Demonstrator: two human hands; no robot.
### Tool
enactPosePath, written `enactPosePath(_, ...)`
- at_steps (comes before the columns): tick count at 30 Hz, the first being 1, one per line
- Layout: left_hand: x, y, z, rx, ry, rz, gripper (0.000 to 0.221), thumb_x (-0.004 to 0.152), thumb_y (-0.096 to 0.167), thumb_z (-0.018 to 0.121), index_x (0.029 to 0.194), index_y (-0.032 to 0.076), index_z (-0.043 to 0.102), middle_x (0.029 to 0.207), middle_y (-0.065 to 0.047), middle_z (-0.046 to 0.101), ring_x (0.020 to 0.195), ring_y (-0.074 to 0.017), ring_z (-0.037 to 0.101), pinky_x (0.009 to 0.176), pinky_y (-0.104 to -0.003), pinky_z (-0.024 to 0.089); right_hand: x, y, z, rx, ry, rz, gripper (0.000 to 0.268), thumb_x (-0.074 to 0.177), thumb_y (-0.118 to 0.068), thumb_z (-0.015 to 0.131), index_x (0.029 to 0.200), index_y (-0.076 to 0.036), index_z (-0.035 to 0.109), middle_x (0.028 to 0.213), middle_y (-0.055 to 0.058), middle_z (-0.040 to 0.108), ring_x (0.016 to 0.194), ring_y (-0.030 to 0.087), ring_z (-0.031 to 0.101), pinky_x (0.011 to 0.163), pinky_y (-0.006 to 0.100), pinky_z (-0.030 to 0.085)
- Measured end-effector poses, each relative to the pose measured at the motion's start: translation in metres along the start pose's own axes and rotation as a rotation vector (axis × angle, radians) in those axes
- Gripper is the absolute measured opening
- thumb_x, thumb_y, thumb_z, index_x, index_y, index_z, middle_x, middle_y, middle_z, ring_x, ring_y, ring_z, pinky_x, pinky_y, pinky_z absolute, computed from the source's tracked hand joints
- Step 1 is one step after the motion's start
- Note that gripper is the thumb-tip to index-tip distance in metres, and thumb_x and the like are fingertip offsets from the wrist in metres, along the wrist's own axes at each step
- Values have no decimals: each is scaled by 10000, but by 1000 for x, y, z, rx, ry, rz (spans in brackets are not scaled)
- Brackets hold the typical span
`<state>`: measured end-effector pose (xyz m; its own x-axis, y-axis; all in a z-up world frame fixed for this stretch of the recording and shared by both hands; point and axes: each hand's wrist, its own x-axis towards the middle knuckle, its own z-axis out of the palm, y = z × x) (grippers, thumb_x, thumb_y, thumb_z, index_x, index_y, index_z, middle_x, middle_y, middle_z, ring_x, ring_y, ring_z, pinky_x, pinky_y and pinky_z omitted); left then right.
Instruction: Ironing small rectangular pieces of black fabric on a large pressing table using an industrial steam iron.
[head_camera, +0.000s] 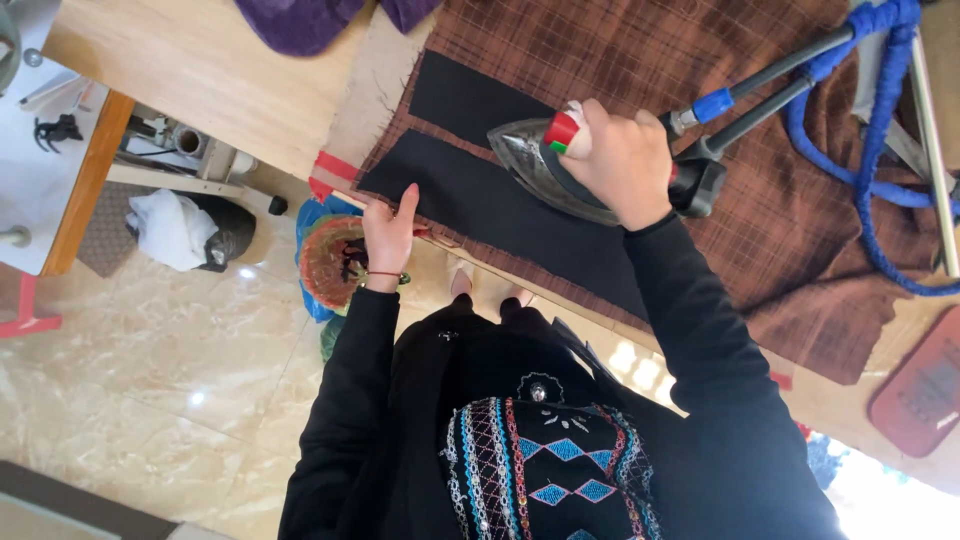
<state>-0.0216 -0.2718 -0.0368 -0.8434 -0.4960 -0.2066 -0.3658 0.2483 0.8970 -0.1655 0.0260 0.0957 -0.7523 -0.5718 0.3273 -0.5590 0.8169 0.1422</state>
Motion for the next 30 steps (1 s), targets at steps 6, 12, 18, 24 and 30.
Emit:
enactPosePath(6, 0, -2, 2, -21, -11, -49, 734, 995, 447, 731, 637, 173, 153, 558, 35, 140, 532, -86, 177, 530, -360, 192, 48, -33, 14, 53, -56, -1, 242, 892, -387, 737, 1000, -176, 691, 588, -36, 637, 501, 144, 647, 648, 334, 515)
enactPosePath(12, 2, -4, 4, -11, -6, -80, 732, 986, 458, 739, 674, 178, 140, 594, 45, 118, 567, -83, 147, 547, -358, 150, 104, -66, 48, 95, -21, -43, 339, 845, -350, 771, 1098, -139, 689, 638, -7, 678, 528, 187, 681, 588, 359, 521)
enactPosePath(18, 2, -3, 4, 49, 23, -112, 755, 955, 498, 757, 661, 170, 144, 606, 41, 133, 595, -107, 160, 539, -374, 178, 128, -77, 73, 60, 40, -68, 417, 826, -403, 844, 1073, -126, 653, 574, -32, 605, 488, 170, 625, 526, 333, 445)
enactPosePath(24, 1, 3, 2, 40, 8, -90, 746, 966, 481, 753, 650, 174, 151, 586, 42, 140, 592, -102, 152, 537, -372, 166, 136, -81, 85, 67, 10, 20, 509, 847, -482, 851, 1146, -122, 652, 690, 24, 703, 595, 218, 700, 603, 378, 501)
enactPosePath(30, 1, -2, 3, 42, 32, -104, 757, 959, 496, 753, 677, 171, 129, 616, 44, 116, 590, -102, 145, 543, -367, 167, 136, -80, 81, 103, 29, -6, 463, 864, -454, 849, 1116, -120, 650, 706, 42, 707, 609, 237, 701, 603, 385, 508)
